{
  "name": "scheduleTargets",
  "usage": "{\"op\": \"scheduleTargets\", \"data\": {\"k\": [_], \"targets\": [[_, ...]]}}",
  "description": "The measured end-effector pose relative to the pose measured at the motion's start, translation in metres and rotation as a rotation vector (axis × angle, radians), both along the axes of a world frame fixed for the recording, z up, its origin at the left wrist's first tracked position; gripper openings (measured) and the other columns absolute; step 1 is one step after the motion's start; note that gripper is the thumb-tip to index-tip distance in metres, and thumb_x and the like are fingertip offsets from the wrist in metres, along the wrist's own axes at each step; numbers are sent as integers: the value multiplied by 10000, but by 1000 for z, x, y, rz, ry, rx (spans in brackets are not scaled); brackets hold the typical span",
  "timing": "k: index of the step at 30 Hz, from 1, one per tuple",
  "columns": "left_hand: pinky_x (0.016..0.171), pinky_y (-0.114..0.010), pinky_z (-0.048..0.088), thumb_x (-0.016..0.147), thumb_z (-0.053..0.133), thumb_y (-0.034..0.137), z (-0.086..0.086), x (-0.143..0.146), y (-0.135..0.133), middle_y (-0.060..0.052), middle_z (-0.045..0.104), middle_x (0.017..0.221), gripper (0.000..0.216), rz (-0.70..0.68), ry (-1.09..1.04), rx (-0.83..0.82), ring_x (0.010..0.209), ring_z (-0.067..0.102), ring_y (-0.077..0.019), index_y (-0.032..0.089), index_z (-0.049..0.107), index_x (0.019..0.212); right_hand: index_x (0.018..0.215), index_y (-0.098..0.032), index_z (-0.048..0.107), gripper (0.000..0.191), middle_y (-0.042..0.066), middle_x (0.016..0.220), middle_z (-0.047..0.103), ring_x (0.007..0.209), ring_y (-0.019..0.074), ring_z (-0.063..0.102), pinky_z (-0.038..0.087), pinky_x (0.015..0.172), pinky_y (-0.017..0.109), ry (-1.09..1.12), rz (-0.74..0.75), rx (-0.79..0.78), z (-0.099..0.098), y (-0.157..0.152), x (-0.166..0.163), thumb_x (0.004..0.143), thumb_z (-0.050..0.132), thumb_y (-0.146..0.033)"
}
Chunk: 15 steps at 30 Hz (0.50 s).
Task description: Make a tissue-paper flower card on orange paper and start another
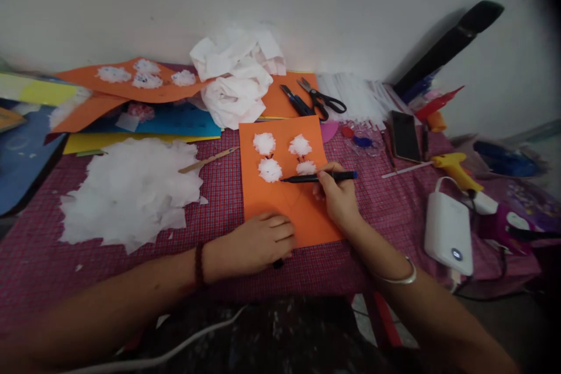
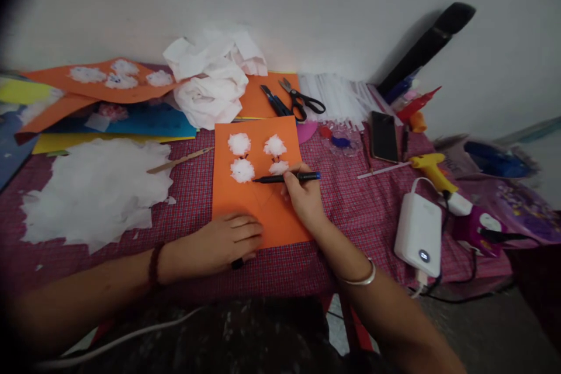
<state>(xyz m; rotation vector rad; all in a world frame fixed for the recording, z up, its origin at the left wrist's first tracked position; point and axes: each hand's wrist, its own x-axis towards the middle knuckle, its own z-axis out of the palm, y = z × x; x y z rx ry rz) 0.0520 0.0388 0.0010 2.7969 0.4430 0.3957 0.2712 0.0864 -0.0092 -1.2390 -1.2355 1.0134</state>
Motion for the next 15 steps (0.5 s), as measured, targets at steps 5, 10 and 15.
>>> {"op": "scheduleTargets", "data": {"k": [5,10,15], "targets": [[986,-384,479,994,557,240,-2,0,0,-86,680,1147,159,3,0,-23,1099,583,-221,140,632,1092,790,-222,521,150,-78,468,545,372,74,452,311,387,215,-7,-16,12,4,0,-3,849,582,-346],[986,-392,483,999,543,236,-2,0,0,-94,677,1151,154,2,1,-28,1103,582,-224,142,632,1083,778,-223,512,161,-79,465,545,368,69,450,304,383,211,-13,-16,7,4,1,-4,848,580,-351],[987,-391,480,992,556,235,-3,0,0,-85,675,1164,154,3,4,-23,1096,587,-227,141,631,1089,778,-222,520,153,-78,463,551,367,75,456,322,384,211,-14,-6,20,4,0,-4,846,586,-341]]}}
